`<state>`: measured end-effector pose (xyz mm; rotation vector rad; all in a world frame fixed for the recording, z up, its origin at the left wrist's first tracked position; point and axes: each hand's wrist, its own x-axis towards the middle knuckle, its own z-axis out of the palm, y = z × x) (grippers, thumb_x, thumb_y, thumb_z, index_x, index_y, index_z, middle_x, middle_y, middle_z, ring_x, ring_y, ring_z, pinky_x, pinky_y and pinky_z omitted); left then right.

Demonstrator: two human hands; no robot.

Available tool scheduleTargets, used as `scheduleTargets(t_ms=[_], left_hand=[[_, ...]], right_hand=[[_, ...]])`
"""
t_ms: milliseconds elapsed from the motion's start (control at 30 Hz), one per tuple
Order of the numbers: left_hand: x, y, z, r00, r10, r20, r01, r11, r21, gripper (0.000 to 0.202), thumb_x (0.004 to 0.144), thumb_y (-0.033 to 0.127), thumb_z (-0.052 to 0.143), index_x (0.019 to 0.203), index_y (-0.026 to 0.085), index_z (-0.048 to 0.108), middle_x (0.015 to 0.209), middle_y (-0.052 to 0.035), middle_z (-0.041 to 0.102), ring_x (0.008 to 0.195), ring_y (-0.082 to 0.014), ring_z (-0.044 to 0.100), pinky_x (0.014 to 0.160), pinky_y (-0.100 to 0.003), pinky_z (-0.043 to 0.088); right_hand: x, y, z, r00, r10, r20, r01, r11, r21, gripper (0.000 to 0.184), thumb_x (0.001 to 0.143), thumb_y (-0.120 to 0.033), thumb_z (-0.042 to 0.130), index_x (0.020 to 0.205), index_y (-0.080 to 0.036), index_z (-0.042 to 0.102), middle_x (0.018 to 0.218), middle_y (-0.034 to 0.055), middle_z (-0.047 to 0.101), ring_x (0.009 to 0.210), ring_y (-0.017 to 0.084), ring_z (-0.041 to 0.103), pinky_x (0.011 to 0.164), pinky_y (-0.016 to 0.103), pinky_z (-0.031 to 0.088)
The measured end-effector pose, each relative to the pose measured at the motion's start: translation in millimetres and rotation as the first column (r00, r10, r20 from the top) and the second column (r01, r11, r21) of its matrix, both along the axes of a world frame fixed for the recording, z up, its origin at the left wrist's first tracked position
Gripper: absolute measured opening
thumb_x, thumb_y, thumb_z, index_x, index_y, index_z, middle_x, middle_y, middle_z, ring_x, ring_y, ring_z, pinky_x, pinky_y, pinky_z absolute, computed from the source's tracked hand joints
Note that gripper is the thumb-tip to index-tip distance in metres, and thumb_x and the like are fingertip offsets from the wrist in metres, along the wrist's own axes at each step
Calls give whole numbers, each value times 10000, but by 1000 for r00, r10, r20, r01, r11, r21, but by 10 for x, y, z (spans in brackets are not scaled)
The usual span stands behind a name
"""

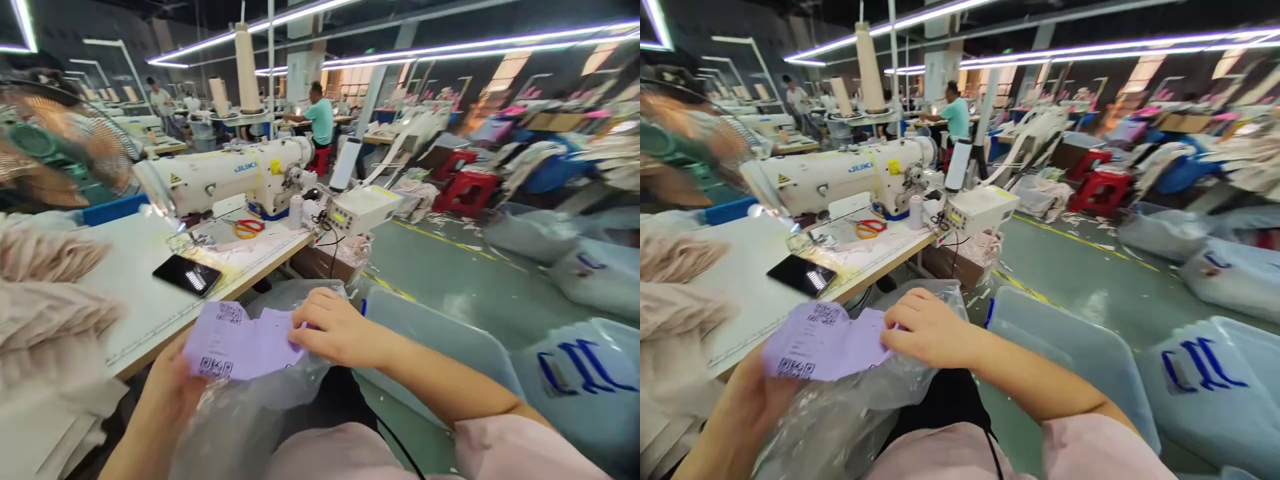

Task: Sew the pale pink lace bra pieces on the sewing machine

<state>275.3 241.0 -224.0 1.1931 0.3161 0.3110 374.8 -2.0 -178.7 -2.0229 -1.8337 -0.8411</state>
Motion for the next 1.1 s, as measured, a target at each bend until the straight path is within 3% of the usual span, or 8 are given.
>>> scheduleTargets(t_ms=[167,233,300,400,533,600,867,1100], left_hand=[[-74,203,-165,996,26,-81,-24,999,26,373,421,367,887,675,147,724,691,-81,698,637,-215,636,614,-322,548],[-109,246,-289,992,105,-64,-103,994,32,384,452,390,875,732,168,733,772,-71,717,716,-217,651,702,-333,555],[-160,259,-404,986,158,-50,-157,987,28,417,483,432,857,792,180,735,844,-73,724,800,-237,659,773,-363,551],[-218,247,-513,980,189,-57,-189,982,-2,475,501,505,832,826,173,737,854,-89,724,814,-258,665,776,-396,555],[-220,239,-552,976,199,-89,-203,978,-40,538,457,552,835,808,156,741,832,-101,724,774,-253,672,732,-365,566],[-213,248,-563,975,198,-98,-203,978,-45,544,476,554,830,833,153,741,862,-101,725,810,-252,671,748,-346,563],[-255,294,-753,983,129,-128,-134,990,-34,517,652,526,756,1017,164,710,986,-105,711,927,-261,656,827,-370,554],[-242,298,-885,977,165,-138,-171,985,-33,530,613,488,795,1014,154,706,1025,-98,704,939,-262,651,829,-347,553]], right_hand=[[129,117,-209,991,-27,-131,20,998,-57,191,926,-222,517,1109,-195,563,1114,96,583,1020,212,520,894,397,414],[238,143,-346,910,-79,-407,52,996,-77,542,859,-393,625,1315,-177,428,1335,171,446,1239,282,413,994,469,384],[358,175,-490,664,-138,-735,81,990,-113,867,773,-544,665,1422,-135,261,1417,229,337,1290,315,376,1022,504,373],[488,240,-668,218,-156,-963,94,986,-139,904,739,-581,644,1406,-106,261,1331,219,449,1153,286,516,971,463,437],[502,331,-790,4,-63,-998,167,984,-61,691,706,-480,667,1264,-145,435,1147,114,577,931,199,587,838,357,500],[475,357,-806,11,-30,-999,226,974,-27,648,704,-418,666,1255,-154,450,1140,97,583,885,179,590,785,328,510],[437,332,-764,364,-213,-907,365,928,-71,676,773,-366,627,1383,-199,386,1143,94,616,756,185,599,681,327,515],[393,355,-789,388,-231,-892,383,921,-72,761,791,-419,591,1435,-166,274,817,39,643,624,180,589,569,302,485]])
